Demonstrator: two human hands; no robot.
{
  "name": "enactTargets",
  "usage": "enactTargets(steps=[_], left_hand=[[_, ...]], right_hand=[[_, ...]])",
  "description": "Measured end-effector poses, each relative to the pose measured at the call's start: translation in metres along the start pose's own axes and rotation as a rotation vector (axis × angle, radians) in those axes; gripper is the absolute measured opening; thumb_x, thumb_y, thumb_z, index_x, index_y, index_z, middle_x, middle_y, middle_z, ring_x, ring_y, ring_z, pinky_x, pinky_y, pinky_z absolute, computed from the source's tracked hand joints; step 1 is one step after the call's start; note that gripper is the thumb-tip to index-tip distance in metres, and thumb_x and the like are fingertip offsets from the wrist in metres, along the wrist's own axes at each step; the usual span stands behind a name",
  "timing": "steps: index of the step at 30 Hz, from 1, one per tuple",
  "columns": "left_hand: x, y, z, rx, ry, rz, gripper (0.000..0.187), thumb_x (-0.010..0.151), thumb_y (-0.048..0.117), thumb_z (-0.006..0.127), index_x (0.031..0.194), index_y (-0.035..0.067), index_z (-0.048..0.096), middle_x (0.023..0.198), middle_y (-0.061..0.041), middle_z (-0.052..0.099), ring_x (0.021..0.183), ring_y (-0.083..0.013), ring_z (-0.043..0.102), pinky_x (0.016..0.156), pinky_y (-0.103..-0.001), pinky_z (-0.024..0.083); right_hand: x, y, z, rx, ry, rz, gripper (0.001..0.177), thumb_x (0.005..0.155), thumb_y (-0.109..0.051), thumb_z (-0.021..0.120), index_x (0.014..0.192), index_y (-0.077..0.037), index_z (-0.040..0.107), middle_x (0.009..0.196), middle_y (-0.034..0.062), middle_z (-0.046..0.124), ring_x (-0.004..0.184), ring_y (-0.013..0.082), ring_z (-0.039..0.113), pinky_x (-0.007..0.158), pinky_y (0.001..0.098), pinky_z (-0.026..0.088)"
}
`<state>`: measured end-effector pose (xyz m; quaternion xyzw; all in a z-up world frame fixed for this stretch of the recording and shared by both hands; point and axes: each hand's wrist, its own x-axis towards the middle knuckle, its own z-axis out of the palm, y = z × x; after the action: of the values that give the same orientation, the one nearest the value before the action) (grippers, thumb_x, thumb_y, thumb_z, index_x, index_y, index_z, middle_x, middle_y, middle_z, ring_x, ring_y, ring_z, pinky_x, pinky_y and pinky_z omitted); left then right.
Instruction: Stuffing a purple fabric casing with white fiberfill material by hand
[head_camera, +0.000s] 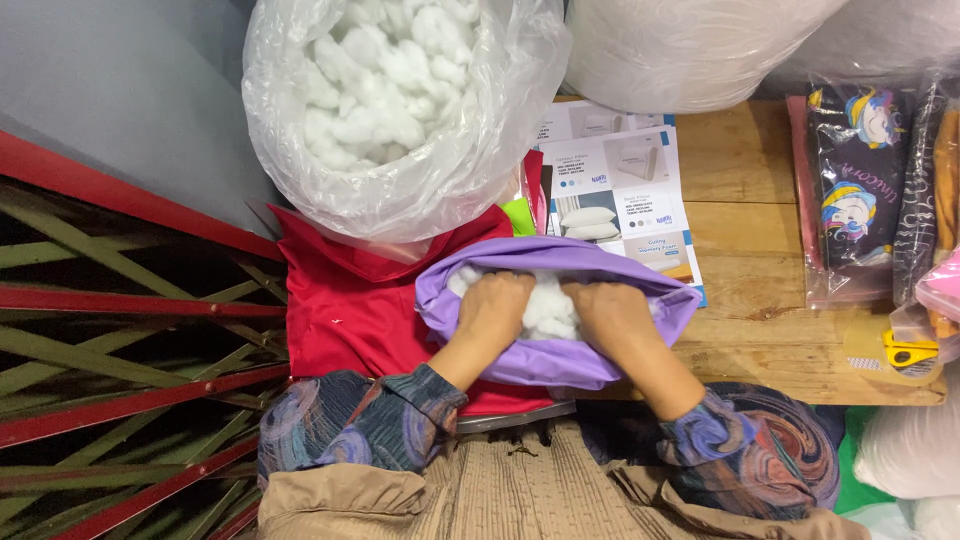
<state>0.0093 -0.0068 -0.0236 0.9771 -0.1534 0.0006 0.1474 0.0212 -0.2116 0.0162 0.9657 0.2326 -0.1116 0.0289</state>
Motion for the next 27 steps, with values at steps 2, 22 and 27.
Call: enactTargets(steps=[2,22,27], left_hand=[[0.002,0.007,-0.054,-0.211,-0.044,-0.04,0.015,0.081,0.013,0.064,0.095,0.012,0.07,0.077,-0.015,0.068,0.074,-0.0395,0.072,0.061,-0.05,0.057],[-0.016,-0.003,-0.162,-0.375,-0.27,0.109,0.049,0.074,0.009,0.07,0.121,0.013,0.062,0.121,-0.021,0.058,0.111,-0.0502,0.062,0.09,-0.06,0.054],[-0.02,-0.014,-0.118,-0.526,-0.008,0.271,0.037,0.073,0.014,0.072,0.107,0.016,0.06,0.103,-0.012,0.057,0.096,-0.0436,0.067,0.081,-0.05,0.056]], right_hand=[[-0.006,-0.002,-0.037,0.061,-0.015,0.009,0.034,0.079,-0.02,0.068,0.112,-0.026,0.073,0.077,0.0099,0.076,0.077,0.0308,0.077,0.067,0.0448,0.061],[-0.055,0.053,-0.066,1.182,0.329,0.011,0.038,0.068,-0.013,0.087,0.104,-0.013,0.077,0.092,0.0113,0.078,0.085,0.0216,0.071,0.082,0.0412,0.057],[-0.063,0.054,-0.067,1.063,0.375,-0.057,0.041,0.065,-0.016,0.087,0.105,-0.016,0.079,0.098,0.0096,0.079,0.09,0.0265,0.073,0.086,0.0404,0.055]])
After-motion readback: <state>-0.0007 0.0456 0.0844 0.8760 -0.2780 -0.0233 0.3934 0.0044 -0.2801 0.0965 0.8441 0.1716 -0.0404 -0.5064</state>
